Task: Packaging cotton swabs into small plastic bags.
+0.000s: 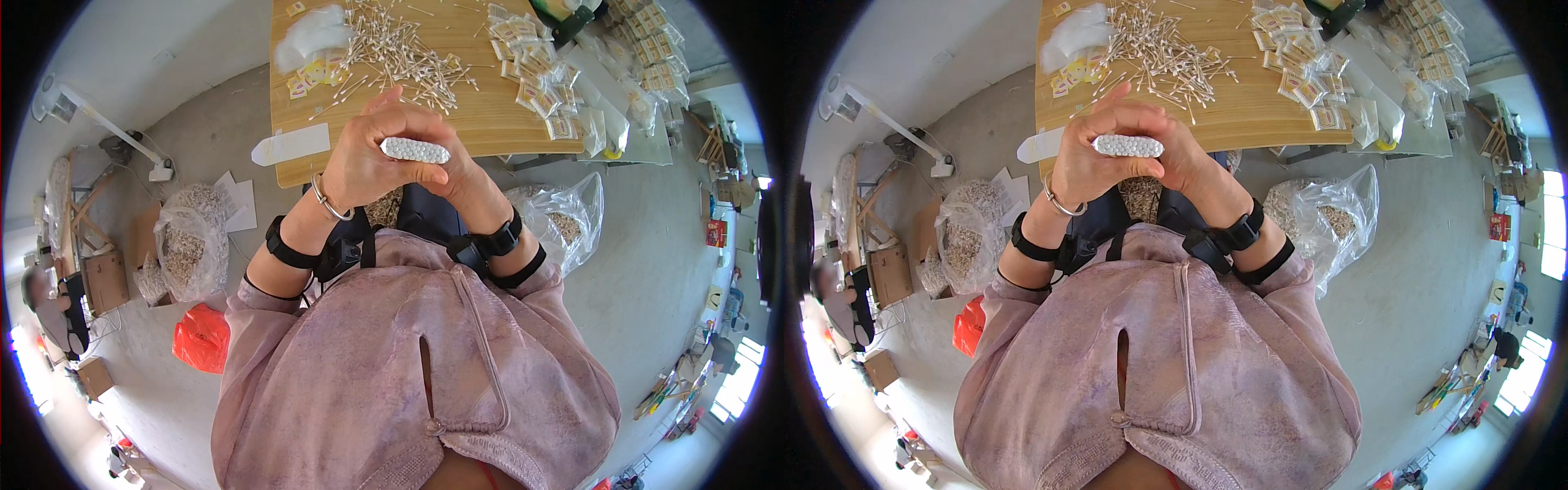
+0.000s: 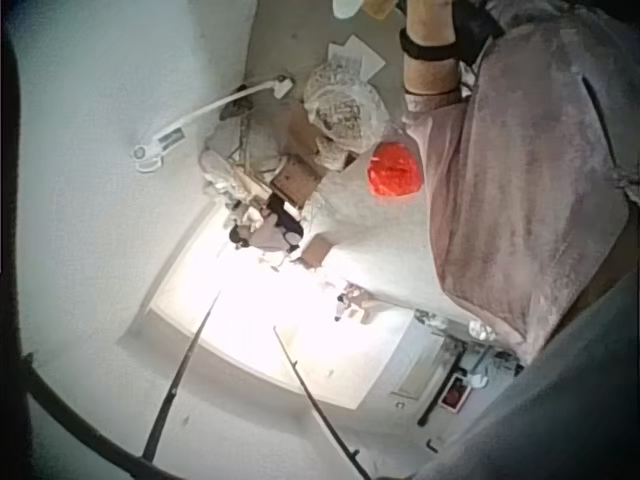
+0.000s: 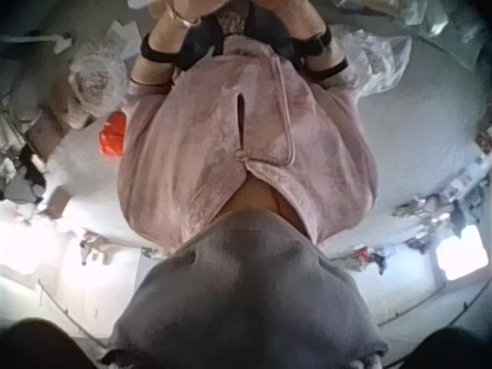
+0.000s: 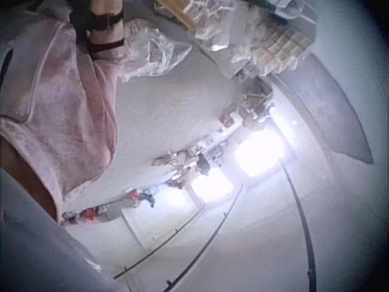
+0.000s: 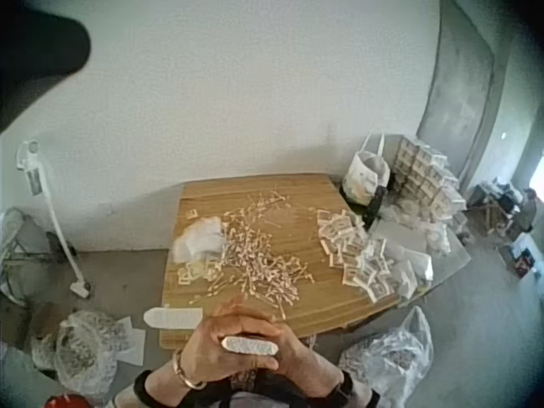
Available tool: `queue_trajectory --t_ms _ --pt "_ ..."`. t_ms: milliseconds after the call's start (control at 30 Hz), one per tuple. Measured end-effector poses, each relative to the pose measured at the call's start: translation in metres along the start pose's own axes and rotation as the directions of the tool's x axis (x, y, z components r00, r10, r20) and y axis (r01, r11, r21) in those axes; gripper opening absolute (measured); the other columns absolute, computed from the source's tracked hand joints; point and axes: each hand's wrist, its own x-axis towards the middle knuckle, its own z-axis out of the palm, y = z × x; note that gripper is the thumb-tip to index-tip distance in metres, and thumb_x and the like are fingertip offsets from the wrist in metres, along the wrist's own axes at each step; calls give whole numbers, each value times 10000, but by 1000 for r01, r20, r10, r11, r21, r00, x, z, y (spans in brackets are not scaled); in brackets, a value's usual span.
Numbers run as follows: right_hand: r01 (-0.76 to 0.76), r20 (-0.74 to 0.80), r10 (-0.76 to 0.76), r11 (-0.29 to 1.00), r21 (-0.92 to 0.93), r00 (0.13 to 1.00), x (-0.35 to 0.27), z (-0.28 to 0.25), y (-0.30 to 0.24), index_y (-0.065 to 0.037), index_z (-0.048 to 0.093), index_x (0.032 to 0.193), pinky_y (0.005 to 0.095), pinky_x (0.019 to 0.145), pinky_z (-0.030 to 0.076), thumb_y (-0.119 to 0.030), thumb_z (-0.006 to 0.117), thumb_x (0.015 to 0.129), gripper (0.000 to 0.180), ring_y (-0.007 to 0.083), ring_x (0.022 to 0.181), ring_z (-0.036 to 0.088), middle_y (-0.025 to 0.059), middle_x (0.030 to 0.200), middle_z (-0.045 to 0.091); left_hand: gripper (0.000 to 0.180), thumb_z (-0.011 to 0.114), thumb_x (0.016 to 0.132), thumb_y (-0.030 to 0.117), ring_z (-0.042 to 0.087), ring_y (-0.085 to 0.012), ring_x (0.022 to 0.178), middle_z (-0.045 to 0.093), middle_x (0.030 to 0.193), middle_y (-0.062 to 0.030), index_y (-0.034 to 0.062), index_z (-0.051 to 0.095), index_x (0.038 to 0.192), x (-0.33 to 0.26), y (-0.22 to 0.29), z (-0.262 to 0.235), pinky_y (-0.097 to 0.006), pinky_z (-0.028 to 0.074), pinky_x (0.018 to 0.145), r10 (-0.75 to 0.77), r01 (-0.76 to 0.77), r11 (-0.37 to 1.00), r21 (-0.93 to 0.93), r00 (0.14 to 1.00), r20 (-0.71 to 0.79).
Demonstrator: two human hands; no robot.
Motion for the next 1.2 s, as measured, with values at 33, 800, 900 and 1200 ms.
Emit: queue_trajectory --t_ms 33,800,900,1200 --pt "3 -2 -3 1000 2 1000 -1 1 1 22 544 1123 323 831 545 -180 408 950 299 242 960 620 140 1065 599 254 835 581 160 633 -137 922 702 806 16 136 689 787 0 -1 0 -420 217 1096 1 -1 1000 -1 1000 4" --pt "-35 -137 25 997 -72 990 -7 10 -18 15 544 1005 269 577 530 -197 399 942 264 156 769 619 94 909 604 321 817 614 96 599 -153 1002 702 905 -22 107 670 900 -4 -16 -16 -392 241 1084 -29 33 966 -257 999 16" --pt "-63 27 64 998 -22 998 -1 -9 -21 22 563 997 263 567 527 -173 438 922 243 154 746 621 98 897 611 299 809 624 82 592 -173 1035 698 915 -57 79 663 884 -3 0 -12 -396 245 1082 -178 128 820 -557 983 -36" --pt "67 -148 -111 958 -278 983 -2 -1 -24 14 595 966 251 536 511 -163 517 886 209 127 694 615 68 859 614 335 795 664 88 541 -202 1126 682 978 -100 38 644 958 -7 -25 -22 -398 258 1077 -13 10 895 -446 1000 -3"
